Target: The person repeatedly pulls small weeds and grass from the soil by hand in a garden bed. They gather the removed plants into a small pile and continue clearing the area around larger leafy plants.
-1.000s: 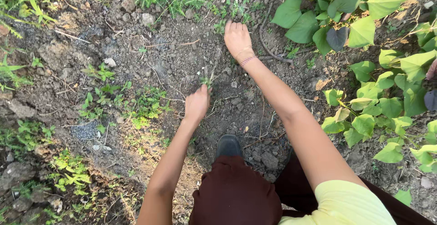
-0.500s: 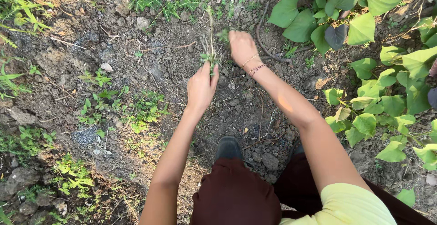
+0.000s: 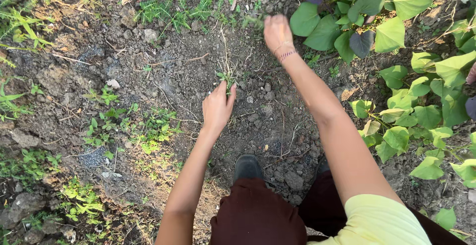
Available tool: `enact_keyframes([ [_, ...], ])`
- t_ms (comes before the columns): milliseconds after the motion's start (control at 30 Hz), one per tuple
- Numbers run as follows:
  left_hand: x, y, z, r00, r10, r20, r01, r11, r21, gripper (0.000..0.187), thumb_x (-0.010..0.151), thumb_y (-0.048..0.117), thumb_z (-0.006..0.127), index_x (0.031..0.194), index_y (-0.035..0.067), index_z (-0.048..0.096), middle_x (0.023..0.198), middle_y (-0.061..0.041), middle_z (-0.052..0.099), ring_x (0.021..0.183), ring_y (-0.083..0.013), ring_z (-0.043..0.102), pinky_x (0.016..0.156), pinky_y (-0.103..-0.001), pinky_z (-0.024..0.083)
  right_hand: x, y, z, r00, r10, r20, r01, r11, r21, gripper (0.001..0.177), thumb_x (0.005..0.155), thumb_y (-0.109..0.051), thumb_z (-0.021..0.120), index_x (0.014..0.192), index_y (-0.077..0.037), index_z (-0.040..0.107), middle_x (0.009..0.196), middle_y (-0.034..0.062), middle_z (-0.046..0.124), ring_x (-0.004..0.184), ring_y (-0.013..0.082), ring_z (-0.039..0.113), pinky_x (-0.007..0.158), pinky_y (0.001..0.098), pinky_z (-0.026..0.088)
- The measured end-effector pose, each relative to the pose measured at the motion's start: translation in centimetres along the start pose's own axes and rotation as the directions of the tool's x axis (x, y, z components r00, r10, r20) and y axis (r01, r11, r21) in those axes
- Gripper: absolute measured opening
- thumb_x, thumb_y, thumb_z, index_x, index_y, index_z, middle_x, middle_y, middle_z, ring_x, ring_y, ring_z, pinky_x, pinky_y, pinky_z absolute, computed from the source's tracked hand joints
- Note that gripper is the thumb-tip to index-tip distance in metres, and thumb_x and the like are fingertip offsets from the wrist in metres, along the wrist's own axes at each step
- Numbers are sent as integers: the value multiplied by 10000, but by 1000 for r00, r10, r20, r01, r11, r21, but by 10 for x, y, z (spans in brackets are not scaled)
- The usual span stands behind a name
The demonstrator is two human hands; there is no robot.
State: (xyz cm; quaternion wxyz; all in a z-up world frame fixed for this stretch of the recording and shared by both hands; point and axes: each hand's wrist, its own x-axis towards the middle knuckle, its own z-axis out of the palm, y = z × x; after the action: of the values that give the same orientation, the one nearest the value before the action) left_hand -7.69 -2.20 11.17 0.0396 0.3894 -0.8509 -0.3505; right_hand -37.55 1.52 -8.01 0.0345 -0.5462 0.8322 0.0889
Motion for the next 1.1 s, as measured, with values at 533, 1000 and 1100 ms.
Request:
enact_keyframes([
  [533,16,5,8,998,33,59,-31,999,-31,322,1039,341,576,975,25,594,818,-169,710,622,-350,687,535,-464,530,32,97,59,950,290,-119,-304,945,-123,236,967,-205,611,1083,-3,645,949,140,711,833,253,676,727,367,546],
  [1000,7,2,20,987,-25,157,31,999,-36,338,1040,365,556,937,44,580,833,-152,718,666,-355,696,562,-475,524,32,-1,-11,936,-81,-343,-39,944,-328,434,857,-140,592,1250,32,659,865,129,695,855,250,645,779,363,515],
  [1100,5,-2,17,991,-22,133,24,1000,-15,336,1037,363,562,941,41,580,826,-163,714,671,-365,694,567,-482,522,66,35,15,974,-49,-221,-21,952,-304,278,966,-105,581,1190,47,647,875,147,690,885,271,634,867,408,526],
])
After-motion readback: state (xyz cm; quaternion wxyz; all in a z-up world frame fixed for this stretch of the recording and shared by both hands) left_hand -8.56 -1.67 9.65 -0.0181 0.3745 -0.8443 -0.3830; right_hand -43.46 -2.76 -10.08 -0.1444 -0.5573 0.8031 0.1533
